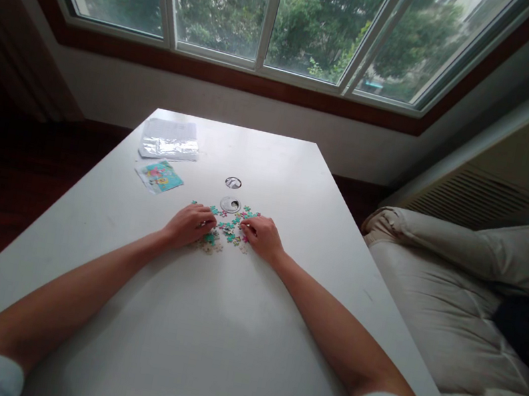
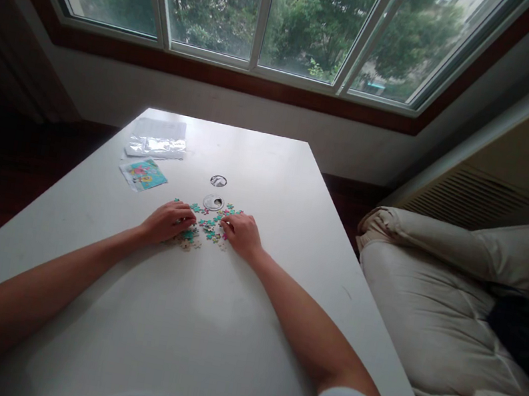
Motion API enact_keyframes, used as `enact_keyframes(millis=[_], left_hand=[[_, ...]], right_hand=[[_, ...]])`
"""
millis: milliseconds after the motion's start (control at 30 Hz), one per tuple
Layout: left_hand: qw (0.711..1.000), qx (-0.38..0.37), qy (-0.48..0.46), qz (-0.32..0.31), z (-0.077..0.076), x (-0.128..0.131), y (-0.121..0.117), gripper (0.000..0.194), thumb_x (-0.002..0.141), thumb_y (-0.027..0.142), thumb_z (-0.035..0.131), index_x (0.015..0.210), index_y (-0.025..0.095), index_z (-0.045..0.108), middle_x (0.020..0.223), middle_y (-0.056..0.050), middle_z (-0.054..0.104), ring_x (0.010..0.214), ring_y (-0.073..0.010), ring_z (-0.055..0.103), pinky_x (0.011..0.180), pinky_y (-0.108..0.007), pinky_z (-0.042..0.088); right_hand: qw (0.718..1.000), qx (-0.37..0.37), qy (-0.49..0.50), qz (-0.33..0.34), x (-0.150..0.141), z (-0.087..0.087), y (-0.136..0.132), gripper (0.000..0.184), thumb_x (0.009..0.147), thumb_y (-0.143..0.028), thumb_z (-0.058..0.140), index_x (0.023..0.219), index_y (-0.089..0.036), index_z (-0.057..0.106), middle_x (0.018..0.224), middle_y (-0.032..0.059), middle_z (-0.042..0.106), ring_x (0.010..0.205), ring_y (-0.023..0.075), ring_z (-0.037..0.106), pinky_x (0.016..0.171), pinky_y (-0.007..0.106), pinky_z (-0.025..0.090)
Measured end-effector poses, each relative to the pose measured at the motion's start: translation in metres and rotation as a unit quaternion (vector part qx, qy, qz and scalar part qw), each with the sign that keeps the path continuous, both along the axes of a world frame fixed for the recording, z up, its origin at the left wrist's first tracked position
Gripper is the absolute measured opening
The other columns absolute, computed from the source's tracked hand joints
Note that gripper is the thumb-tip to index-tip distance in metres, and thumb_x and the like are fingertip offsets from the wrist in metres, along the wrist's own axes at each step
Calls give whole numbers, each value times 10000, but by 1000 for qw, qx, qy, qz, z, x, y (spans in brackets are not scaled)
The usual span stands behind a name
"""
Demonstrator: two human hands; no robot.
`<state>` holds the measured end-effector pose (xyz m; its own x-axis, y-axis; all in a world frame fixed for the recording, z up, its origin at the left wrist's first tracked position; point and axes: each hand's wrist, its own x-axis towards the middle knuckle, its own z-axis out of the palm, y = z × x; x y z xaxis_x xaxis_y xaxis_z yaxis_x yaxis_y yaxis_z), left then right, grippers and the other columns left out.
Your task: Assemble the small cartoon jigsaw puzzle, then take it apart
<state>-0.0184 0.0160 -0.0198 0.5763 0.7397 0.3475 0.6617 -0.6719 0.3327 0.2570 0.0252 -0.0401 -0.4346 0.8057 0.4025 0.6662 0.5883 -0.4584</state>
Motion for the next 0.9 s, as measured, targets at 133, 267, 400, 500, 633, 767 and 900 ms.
enact_keyframes(millis=[133,267,400,500,633,767,900], left_hand=[[998,8,10,65,-5,-6,5,218,988,308,536,950,233,737,901,-45,680,858,-210,598,824,-354,429],[994,18,-1,106,-6,-8,6,203,963,272,561,1064,241,734,959,-50,688,881,-217,597,863,-377,442],[997,20,-9,74,-2,-3,1,220,972,277,555,1098,246,732,1008,-61,683,944,-227,587,894,-391,460],[1000,15,0,-3,1,4,-5,231,972,302,575,1137,287,735,1117,-63,682,1057,-237,573,961,-411,453],[999,18,19,-47,3,10,-9,238,972,314,587,1162,323,731,1187,-54,678,1137,-247,550,1021,-446,426],[999,23,21,-40,2,8,-7,221,976,303,575,1128,296,735,1169,-54,689,1131,-241,551,1019,-440,430],[999,25,12,-28,2,6,-6,204,984,299,553,1064,278,739,1142,-52,697,1113,-234,559,1009,-430,435]], right_hand=[[1000,11,-7,0,-1,5,-5,115,976,-269,604,977,-224,710,836,24,710,811,183,601,864,334,359],[995,37,-48,76,-4,13,-12,145,958,-354,628,957,-227,697,871,36,684,884,207,574,887,350,355],[990,60,-88,91,-9,13,-15,255,944,-405,654,1138,-244,692,1038,69,680,1005,244,554,931,378,350],[989,57,-104,86,-12,11,-16,208,961,-403,636,1090,-257,709,1034,65,673,1022,246,545,944,387,348],[991,54,-104,63,-14,10,-16,179,967,-401,630,1013,-249,712,1027,62,668,1020,240,543,942,386,349],[991,56,-110,51,-15,11,-18,182,968,-407,631,966,-240,704,1000,55,670,1001,232,540,934,381,346],[988,80,-126,39,-15,14,-19,192,990,-379,594,913,-233,691,958,54,677,992,232,534,937,390,332]])
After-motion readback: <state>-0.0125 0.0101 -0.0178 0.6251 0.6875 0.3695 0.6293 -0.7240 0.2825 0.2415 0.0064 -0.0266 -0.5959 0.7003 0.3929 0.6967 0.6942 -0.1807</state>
